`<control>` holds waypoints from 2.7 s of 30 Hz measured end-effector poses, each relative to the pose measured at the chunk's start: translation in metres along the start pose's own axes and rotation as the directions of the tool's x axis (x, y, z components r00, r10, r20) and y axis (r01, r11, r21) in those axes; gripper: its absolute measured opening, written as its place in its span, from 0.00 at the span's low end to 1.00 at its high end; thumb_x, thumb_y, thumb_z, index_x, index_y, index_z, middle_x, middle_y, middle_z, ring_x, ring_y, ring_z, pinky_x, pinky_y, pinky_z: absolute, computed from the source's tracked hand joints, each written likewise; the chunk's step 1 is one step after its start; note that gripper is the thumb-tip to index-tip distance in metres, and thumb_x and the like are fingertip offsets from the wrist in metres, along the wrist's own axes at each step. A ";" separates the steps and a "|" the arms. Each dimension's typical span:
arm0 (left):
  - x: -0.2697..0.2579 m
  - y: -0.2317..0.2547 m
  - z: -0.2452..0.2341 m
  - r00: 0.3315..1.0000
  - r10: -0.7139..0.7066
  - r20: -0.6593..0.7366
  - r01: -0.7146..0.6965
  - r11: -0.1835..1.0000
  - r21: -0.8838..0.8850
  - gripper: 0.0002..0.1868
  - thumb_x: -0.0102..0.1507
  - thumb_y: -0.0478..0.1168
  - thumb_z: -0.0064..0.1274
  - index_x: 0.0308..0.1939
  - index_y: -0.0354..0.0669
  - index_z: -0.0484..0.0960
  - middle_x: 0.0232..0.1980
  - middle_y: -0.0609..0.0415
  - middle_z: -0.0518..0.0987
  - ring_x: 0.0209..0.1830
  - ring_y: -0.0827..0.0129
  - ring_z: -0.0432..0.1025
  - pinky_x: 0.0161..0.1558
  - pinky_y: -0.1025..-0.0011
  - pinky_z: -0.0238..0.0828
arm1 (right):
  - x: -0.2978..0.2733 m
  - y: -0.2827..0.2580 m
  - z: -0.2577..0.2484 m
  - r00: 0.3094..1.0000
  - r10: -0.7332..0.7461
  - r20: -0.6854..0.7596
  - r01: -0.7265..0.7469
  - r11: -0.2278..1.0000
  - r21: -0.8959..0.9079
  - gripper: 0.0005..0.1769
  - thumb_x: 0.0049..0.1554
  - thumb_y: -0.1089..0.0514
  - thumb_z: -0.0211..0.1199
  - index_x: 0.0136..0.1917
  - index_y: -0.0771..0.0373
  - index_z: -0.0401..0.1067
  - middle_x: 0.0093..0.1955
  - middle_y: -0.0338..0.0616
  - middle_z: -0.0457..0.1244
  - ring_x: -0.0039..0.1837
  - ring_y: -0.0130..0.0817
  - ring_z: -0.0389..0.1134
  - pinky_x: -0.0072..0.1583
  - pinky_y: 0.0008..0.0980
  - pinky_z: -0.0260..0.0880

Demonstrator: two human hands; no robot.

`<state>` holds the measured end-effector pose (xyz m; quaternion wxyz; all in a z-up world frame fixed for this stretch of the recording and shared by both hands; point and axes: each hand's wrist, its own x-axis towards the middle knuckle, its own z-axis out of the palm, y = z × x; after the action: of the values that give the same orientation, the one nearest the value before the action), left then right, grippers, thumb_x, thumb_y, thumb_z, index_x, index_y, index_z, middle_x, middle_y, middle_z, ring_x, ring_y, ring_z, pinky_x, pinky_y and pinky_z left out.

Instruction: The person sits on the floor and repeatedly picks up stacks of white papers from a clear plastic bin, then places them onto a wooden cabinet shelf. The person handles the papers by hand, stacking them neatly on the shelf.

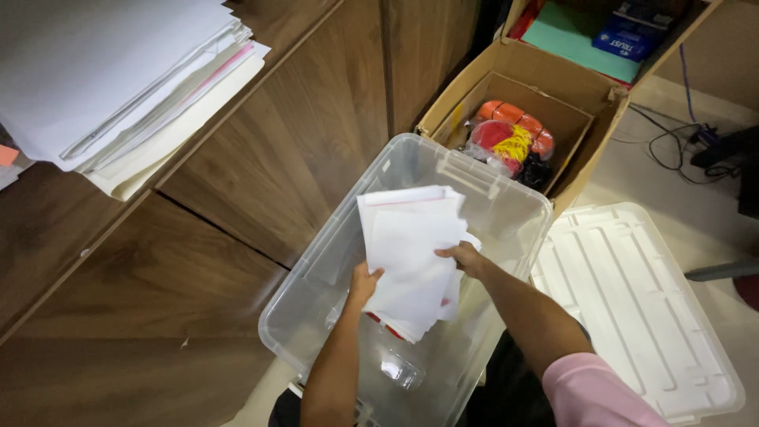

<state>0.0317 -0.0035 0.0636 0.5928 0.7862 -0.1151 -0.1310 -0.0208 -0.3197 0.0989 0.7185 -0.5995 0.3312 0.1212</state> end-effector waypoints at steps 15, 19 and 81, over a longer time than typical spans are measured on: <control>-0.002 0.066 -0.011 0.921 0.204 -0.331 -0.165 0.976 0.143 0.18 0.61 0.42 0.65 0.50 0.37 0.82 0.44 0.41 0.85 0.45 0.46 0.79 0.46 0.59 0.74 | -0.063 -0.048 0.025 0.913 -0.406 -0.042 0.382 0.885 -0.267 0.20 0.51 0.57 0.74 0.52 0.73 0.77 0.46 0.52 0.72 0.44 0.38 0.72 0.45 0.38 0.75; -0.011 0.060 -0.019 0.955 0.133 -0.264 -0.084 0.979 0.186 0.21 0.58 0.40 0.63 0.54 0.40 0.79 0.47 0.41 0.84 0.49 0.44 0.78 0.48 0.56 0.73 | -0.048 -0.024 0.034 0.906 -0.407 -0.118 0.341 0.864 -0.370 0.24 0.48 0.60 0.78 0.54 0.71 0.72 0.50 0.51 0.71 0.50 0.39 0.73 0.51 0.36 0.76; -0.031 -0.024 0.030 0.797 -0.507 -0.328 0.592 0.764 0.258 0.44 0.49 0.50 0.73 0.68 0.52 0.71 0.69 0.39 0.65 0.69 0.44 0.59 0.67 0.51 0.62 | -0.016 0.037 0.096 0.889 -0.458 0.014 0.415 0.793 -0.446 0.32 0.49 0.68 0.67 0.67 0.68 0.67 0.56 0.54 0.69 0.58 0.43 0.70 0.61 0.41 0.70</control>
<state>-0.0072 -0.0141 0.0350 0.3885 0.8866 0.1726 -0.1821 -0.0225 -0.2165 0.0864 0.5573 -0.8102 0.1817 -0.0054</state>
